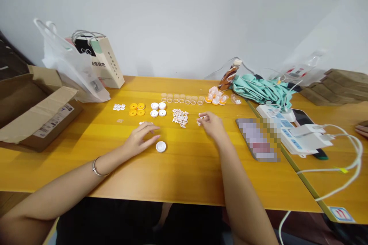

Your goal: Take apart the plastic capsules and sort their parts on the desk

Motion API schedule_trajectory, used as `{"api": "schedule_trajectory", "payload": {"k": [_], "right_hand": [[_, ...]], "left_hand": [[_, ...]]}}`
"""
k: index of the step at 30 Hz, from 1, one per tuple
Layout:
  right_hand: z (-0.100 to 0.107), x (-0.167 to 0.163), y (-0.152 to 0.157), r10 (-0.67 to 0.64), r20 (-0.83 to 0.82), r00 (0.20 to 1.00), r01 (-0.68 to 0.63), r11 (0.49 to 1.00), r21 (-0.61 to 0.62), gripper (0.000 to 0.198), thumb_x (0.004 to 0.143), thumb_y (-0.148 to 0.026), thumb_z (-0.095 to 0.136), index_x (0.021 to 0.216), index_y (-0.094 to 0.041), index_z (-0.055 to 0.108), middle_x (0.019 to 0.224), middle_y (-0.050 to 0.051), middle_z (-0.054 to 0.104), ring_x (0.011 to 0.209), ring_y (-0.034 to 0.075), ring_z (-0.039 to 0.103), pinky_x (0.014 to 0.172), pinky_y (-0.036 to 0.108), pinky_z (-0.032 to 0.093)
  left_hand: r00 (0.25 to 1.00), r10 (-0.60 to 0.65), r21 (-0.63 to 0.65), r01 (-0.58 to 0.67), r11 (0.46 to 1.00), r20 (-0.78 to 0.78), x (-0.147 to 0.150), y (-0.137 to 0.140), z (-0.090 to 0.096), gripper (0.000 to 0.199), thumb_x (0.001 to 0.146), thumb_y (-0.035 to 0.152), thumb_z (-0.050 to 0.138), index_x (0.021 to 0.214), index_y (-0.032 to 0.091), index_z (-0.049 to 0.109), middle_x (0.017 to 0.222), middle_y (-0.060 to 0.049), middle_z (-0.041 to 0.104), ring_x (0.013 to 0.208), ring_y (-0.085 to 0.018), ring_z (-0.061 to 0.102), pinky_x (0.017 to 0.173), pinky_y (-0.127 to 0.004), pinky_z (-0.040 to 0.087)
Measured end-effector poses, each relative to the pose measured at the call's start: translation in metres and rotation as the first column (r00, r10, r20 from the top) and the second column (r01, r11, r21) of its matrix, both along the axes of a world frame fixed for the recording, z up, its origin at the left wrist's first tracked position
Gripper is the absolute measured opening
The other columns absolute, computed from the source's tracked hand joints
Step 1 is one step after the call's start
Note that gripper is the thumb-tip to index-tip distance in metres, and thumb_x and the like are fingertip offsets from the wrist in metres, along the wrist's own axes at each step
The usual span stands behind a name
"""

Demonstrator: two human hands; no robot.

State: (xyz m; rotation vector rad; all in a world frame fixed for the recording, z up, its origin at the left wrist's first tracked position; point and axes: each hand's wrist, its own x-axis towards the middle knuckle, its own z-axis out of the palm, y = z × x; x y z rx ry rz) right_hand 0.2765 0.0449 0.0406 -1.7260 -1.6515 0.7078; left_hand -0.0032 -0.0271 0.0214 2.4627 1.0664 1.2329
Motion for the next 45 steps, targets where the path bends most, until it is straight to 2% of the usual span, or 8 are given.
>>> {"api": "schedule_trajectory", "payload": {"k": [9,19,22,25,28,31,35,45], "right_hand": [[-0.017,0.018,0.012,-0.086,0.207,0.975,0.093,0.995,-0.023,0.016,0.067,-0.029,0.062,0.067,-0.019,0.049,0.055,-0.002,0.056,0.051,0.012,0.052,0.051,0.023,0.036],[-0.007,0.013,0.006,-0.137,0.161,0.977,0.115,0.984,0.138,0.024,0.066,-0.037,0.064,0.063,-0.020,0.047,0.056,-0.001,0.053,0.052,0.012,0.048,0.052,0.024,0.035],[0.000,-0.003,-0.003,0.002,0.040,0.999,-0.010,0.982,0.189,0.030,0.069,-0.046,0.062,0.067,-0.020,0.049,0.058,-0.002,0.051,0.052,0.011,0.045,0.052,0.024,0.036],[0.005,-0.022,-0.017,0.299,-0.008,0.954,-0.295,0.944,0.148,0.035,0.068,-0.053,0.062,0.074,-0.019,0.051,0.061,-0.002,0.051,0.055,0.011,0.044,0.053,0.024,0.037],[0.005,-0.040,-0.033,0.576,-0.002,0.817,-0.576,0.817,0.031,0.044,0.062,-0.055,0.067,0.084,-0.020,0.052,0.067,-0.003,0.050,0.061,0.012,0.045,0.056,0.025,0.039],[0.003,-0.051,-0.045,0.711,0.053,0.701,-0.711,0.703,-0.014,0.052,0.056,-0.053,0.072,0.091,-0.021,0.053,0.081,0.000,0.052,0.074,0.015,0.048,0.066,0.027,0.042],[-0.003,-0.058,-0.049,0.775,0.091,0.626,-0.776,0.630,-0.032,0.053,0.056,-0.052,0.073,0.095,-0.023,0.054,0.095,0.003,0.053,0.087,0.018,0.049,0.076,0.032,0.042],[-0.023,-0.070,-0.046,0.739,0.123,0.663,-0.749,0.655,0.098,0.032,0.068,-0.041,0.069,0.090,-0.022,0.056,0.090,0.002,0.055,0.086,0.018,0.052,0.079,0.032,0.040]], "left_hand": [[0.999,-0.035,-0.016,0.034,0.999,-0.031,0.001,0.001,0.001,0.021,0.085,0.027,0.052,0.103,0.016,0.056,0.090,-0.007,0.059,0.081,-0.016,0.056,0.075,-0.032,0.048],[0.969,-0.169,-0.042,0.164,0.986,-0.183,-0.004,0.000,0.009,0.028,0.082,0.037,0.055,0.100,0.015,0.057,0.086,-0.007,0.061,0.079,-0.016,0.057,0.071,-0.029,0.046],[0.941,-0.222,-0.080,0.208,0.975,-0.255,-0.003,0.000,0.010,0.036,0.077,0.046,0.058,0.096,0.017,0.058,0.086,-0.006,0.062,0.077,-0.017,0.057,0.070,-0.029,0.044],[0.925,-0.228,-0.118,0.200,0.973,-0.304,-0.002,0.000,0.009,0.043,0.072,0.054,0.060,0.094,0.017,0.059,0.083,-0.005,0.062,0.075,-0.016,0.057,0.068,-0.028,0.042],[0.923,-0.218,-0.142,0.181,0.973,-0.318,-0.001,0.002,0.009,0.042,0.071,0.054,0.060,0.092,0.017,0.059,0.080,-0.004,0.061,0.074,-0.016,0.056,0.066,-0.028,0.041],[0.920,-0.219,-0.164,0.173,0.971,-0.324,-0.002,0.002,0.009,0.039,0.071,0.050,0.062,0.091,0.017,0.059,0.081,-0.004,0.061,0.074,-0.016,0.056,0.066,-0.027,0.041],[0.921,-0.213,-0.169,0.164,0.972,-0.325,-0.003,0.004,0.005,0.030,0.074,0.043,0.060,0.090,0.017,0.058,0.077,-0.003,0.059,0.072,-0.015,0.055,0.065,-0.027,0.041],[0.934,-0.191,-0.151,0.151,0.977,-0.302,-0.003,0.007,0.001,0.029,0.079,0.043,0.057,0.089,0.016,0.058,0.075,-0.003,0.058,0.070,-0.014,0.054,0.063,-0.025,0.041]]}}
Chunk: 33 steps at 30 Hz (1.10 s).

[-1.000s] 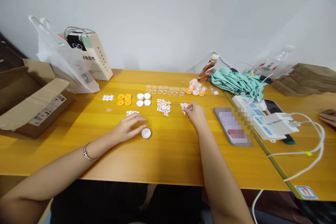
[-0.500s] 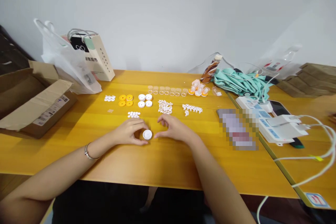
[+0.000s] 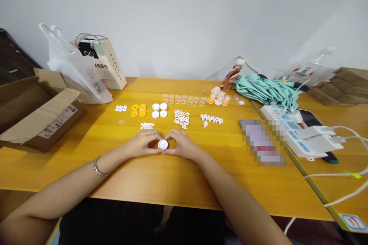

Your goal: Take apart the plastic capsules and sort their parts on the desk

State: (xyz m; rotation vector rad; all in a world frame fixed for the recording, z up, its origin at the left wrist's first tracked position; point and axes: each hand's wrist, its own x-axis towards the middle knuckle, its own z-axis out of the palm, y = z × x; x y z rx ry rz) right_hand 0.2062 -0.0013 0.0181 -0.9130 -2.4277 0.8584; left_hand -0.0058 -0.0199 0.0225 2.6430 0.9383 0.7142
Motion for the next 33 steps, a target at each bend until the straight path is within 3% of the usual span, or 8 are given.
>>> {"api": "schedule_trajectory", "payload": {"k": [7,14,16,19,22,25,29,33], "right_hand": [[-0.004,-0.006,-0.003,-0.048,-0.012,0.999,0.048,0.996,0.081,0.022,0.066,-0.021,0.068,0.085,-0.022,0.056,0.082,0.001,0.054,0.080,0.017,0.051,0.072,0.030,0.038],[-0.009,-0.004,-0.001,-0.028,-0.044,0.999,0.031,0.996,0.082,0.022,0.067,-0.024,0.066,0.087,-0.021,0.058,0.083,0.002,0.055,0.081,0.017,0.052,0.073,0.030,0.039],[-0.009,-0.003,0.000,-0.012,-0.054,0.998,0.016,0.998,0.063,0.022,0.069,-0.023,0.065,0.090,-0.021,0.058,0.085,0.003,0.056,0.083,0.017,0.053,0.074,0.030,0.040],[-0.009,-0.002,0.001,-0.001,-0.049,0.999,0.004,0.999,0.048,0.021,0.070,-0.025,0.065,0.089,-0.021,0.058,0.086,0.003,0.056,0.083,0.016,0.053,0.074,0.029,0.040],[-0.007,-0.001,0.001,-0.014,-0.027,1.000,0.014,0.999,0.028,0.020,0.070,-0.028,0.067,0.085,-0.020,0.057,0.085,0.003,0.056,0.081,0.016,0.053,0.073,0.029,0.041],[-0.005,-0.001,0.001,-0.032,-0.014,0.999,0.032,0.999,0.009,0.022,0.069,-0.030,0.068,0.083,-0.020,0.056,0.083,0.002,0.056,0.080,0.016,0.052,0.072,0.029,0.041],[-0.005,-0.001,0.002,-0.042,-0.011,0.999,0.042,0.999,-0.006,0.025,0.067,-0.034,0.070,0.082,-0.020,0.056,0.083,0.002,0.056,0.078,0.016,0.052,0.071,0.028,0.041],[-0.006,-0.001,0.002,-0.044,-0.011,0.999,0.044,0.999,-0.008,0.028,0.066,-0.037,0.071,0.082,-0.020,0.056,0.082,0.002,0.056,0.079,0.016,0.052,0.070,0.028,0.041]], "left_hand": [[0.990,0.090,-0.026,-0.088,0.996,0.109,0.005,-0.004,-0.004,0.023,0.074,0.037,0.062,0.082,0.016,0.059,0.070,-0.002,0.060,0.064,-0.013,0.055,0.060,-0.025,0.043],[0.951,0.188,0.049,-0.206,0.977,0.245,-0.005,0.002,0.007,0.021,0.075,0.032,0.061,0.089,0.016,0.059,0.078,-0.004,0.061,0.071,-0.014,0.055,0.066,-0.026,0.045],[0.932,0.262,0.095,-0.293,0.951,0.251,-0.017,0.012,0.012,0.023,0.078,0.031,0.058,0.096,0.017,0.058,0.085,-0.005,0.062,0.078,-0.015,0.056,0.071,-0.027,0.045],[0.872,0.441,0.153,-0.475,0.867,0.212,-0.042,0.029,0.019,0.026,0.080,0.031,0.054,0.102,0.017,0.057,0.091,-0.007,0.061,0.086,-0.018,0.056,0.078,-0.030,0.043],[0.771,0.627,0.110,-0.637,0.763,0.114,-0.068,0.043,0.022,0.026,0.079,0.033,0.054,0.100,0.018,0.059,0.091,-0.006,0.061,0.084,-0.018,0.056,0.076,-0.029,0.043],[0.696,0.718,0.048,-0.717,0.696,-0.014,-0.085,0.051,0.023,0.026,0.077,0.039,0.055,0.092,0.018,0.062,0.088,-0.005,0.061,0.079,-0.019,0.057,0.069,-0.028,0.043],[0.652,0.743,0.024,-0.749,0.662,-0.150,-0.090,0.052,0.022,0.028,0.074,0.044,0.056,0.083,0.018,0.062,0.083,-0.005,0.062,0.076,-0.021,0.057,0.062,-0.027,0.040],[0.652,0.737,0.018,-0.747,0.665,-0.181,-0.088,0.053,0.020,0.030,0.075,0.046,0.054,0.082,0.019,0.063,0.081,-0.006,0.063,0.075,-0.020,0.057,0.060,-0.027,0.039]]}}
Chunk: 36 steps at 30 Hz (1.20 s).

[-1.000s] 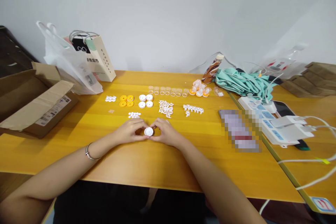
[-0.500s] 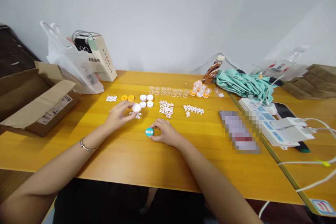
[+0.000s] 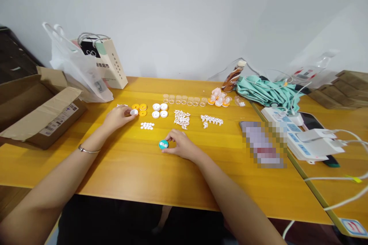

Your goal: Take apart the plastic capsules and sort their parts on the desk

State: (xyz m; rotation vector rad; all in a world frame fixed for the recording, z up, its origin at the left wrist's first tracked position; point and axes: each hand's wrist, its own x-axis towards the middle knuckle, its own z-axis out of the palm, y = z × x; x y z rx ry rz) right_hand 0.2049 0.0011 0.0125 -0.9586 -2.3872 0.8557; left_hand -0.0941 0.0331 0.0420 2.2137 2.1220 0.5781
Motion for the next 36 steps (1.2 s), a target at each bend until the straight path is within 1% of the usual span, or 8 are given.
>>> {"api": "schedule_trajectory", "payload": {"k": [11,20,22,25,27,30,33,36], "right_hand": [[0.000,0.000,0.000,-0.002,-0.008,1.000,0.002,1.000,0.006,0.027,0.067,-0.037,0.071,0.083,-0.020,0.057,0.082,0.002,0.056,0.078,0.016,0.052,0.070,0.028,0.041],[0.000,-0.001,0.000,0.003,-0.008,1.000,-0.003,1.000,0.005,0.026,0.067,-0.036,0.071,0.082,-0.020,0.056,0.082,0.002,0.056,0.079,0.016,0.052,0.070,0.028,0.041],[0.000,-0.001,0.000,0.007,-0.008,1.000,-0.006,1.000,0.007,0.026,0.067,-0.036,0.071,0.082,-0.020,0.056,0.082,0.002,0.056,0.078,0.016,0.052,0.070,0.028,0.041],[0.000,-0.001,0.000,0.010,-0.011,1.000,-0.010,1.000,0.011,0.026,0.067,-0.035,0.071,0.082,-0.020,0.056,0.082,0.002,0.056,0.078,0.015,0.052,0.070,0.028,0.041],[-0.001,-0.001,0.001,0.013,-0.015,1.000,-0.012,1.000,0.013,0.026,0.067,-0.036,0.071,0.082,-0.020,0.056,0.082,0.002,0.055,0.077,0.015,0.052,0.070,0.028,0.041],[-0.001,0.000,0.001,0.018,-0.014,1.000,-0.018,1.000,0.009,0.027,0.068,-0.037,0.070,0.082,-0.020,0.056,0.082,0.002,0.056,0.077,0.015,0.052,0.069,0.028,0.041],[-0.002,0.000,0.001,0.020,-0.009,1.000,-0.020,1.000,0.014,0.026,0.068,-0.037,0.070,0.083,-0.020,0.056,0.082,0.002,0.055,0.078,0.015,0.051,0.069,0.028,0.041],[-0.002,-0.001,0.001,0.013,-0.015,1.000,-0.013,0.999,0.038,0.027,0.068,-0.037,0.070,0.083,-0.020,0.055,0.081,0.002,0.054,0.077,0.015,0.051,0.069,0.027,0.041]], "left_hand": [[0.998,-0.050,0.017,0.050,0.999,0.041,-0.003,0.004,-0.005,0.029,0.077,0.045,0.053,0.084,0.019,0.063,0.080,-0.006,0.063,0.072,-0.018,0.057,0.064,-0.026,0.041],[0.994,-0.027,0.025,0.024,0.999,0.106,-0.006,0.008,-0.012,0.037,0.073,0.044,0.062,0.100,0.018,0.059,0.085,-0.005,0.064,0.073,-0.018,0.059,0.065,-0.026,0.042],[0.995,-0.031,0.052,0.026,0.998,0.096,-0.005,0.007,-0.011,0.039,0.072,0.044,0.063,0.101,0.018,0.058,0.088,-0.006,0.064,0.075,-0.019,0.059,0.067,-0.027,0.043],[0.996,-0.057,0.193,0.043,0.980,0.069,0.002,0.002,-0.007,0.038,0.077,0.044,0.058,0.103,0.017,0.058,0.096,-0.008,0.061,0.083,-0.020,0.058,0.073,-0.030,0.044],[0.986,-0.157,0.298,0.134,0.945,0.055,0.011,-0.004,-0.003,0.033,0.083,0.041,0.052,0.105,0.017,0.057,0.097,-0.008,0.060,0.088,-0.020,0.057,0.077,-0.031,0.044],[0.907,-0.420,0.366,0.387,0.847,0.013,0.032,-0.017,-0.001,0.027,0.087,0.034,0.047,0.106,0.018,0.056,0.097,-0.008,0.060,0.091,-0.019,0.056,0.082,-0.032,0.043],[0.737,-0.673,0.274,0.661,0.698,-0.063,0.058,-0.035,-0.005,0.024,0.088,0.030,0.047,0.107,0.018,0.057,0.097,-0.008,0.060,0.089,-0.017,0.056,0.080,-0.031,0.044],[0.614,-0.785,0.149,0.787,0.599,-0.084,0.078,-0.049,-0.012,0.024,0.090,0.030,0.045,0.106,0.019,0.058,0.095,-0.007,0.060,0.085,-0.016,0.056,0.076,-0.030,0.045]]}}
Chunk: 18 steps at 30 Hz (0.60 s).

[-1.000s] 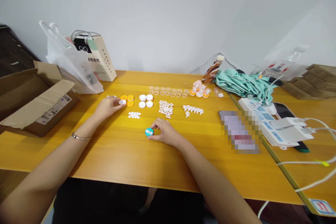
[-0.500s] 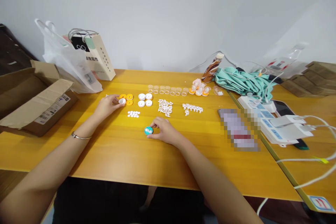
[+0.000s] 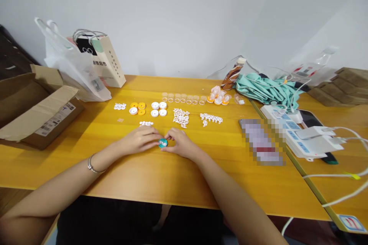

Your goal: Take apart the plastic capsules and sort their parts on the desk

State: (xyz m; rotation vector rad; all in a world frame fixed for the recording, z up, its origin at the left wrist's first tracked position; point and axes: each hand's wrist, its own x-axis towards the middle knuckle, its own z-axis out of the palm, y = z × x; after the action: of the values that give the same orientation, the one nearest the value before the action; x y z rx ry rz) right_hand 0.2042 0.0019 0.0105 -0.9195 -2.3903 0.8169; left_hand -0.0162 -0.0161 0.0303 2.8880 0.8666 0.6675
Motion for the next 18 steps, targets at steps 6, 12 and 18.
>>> {"api": "schedule_trajectory", "payload": {"k": [6,12,18], "right_hand": [[0.0000,-0.0011,-0.0002,0.004,-0.011,1.000,-0.004,1.000,0.009,0.024,0.069,-0.033,0.069,0.082,-0.020,0.055,0.079,0.001,0.053,0.076,0.014,0.050,0.068,0.027,0.041],[0.0010,-0.0006,-0.0003,-0.003,-0.005,1.000,0.003,1.000,0.001,0.023,0.069,-0.032,0.069,0.082,-0.020,0.055,0.079,0.001,0.053,0.077,0.015,0.050,0.069,0.028,0.041],[0.0003,-0.0003,0.0000,0.003,0.004,1.000,-0.003,1.000,0.001,0.022,0.070,-0.034,0.068,0.081,-0.020,0.054,0.079,0.001,0.053,0.076,0.015,0.050,0.068,0.027,0.040]], "left_hand": [[1.000,-0.012,-0.090,0.012,0.996,0.001,0.0010,0.0019,-0.0068,0.024,0.090,0.031,0.044,0.101,0.018,0.062,0.092,-0.007,0.059,0.084,-0.015,0.056,0.076,-0.029,0.045],[0.999,-0.046,-0.125,0.048,0.991,0.017,-0.0012,0.0028,-0.0079,0.025,0.091,0.031,0.044,0.101,0.019,0.062,0.093,-0.006,0.060,0.085,-0.015,0.056,0.077,-0.029,0.044],[0.999,-0.040,-0.132,0.039,0.990,-0.003,0.0004,0.0016,-0.0114,0.025,0.091,0.032,0.044,0.104,0.018,0.061,0.094,-0.006,0.059,0.084,-0.015,0.056,0.077,-0.028,0.045]]}}
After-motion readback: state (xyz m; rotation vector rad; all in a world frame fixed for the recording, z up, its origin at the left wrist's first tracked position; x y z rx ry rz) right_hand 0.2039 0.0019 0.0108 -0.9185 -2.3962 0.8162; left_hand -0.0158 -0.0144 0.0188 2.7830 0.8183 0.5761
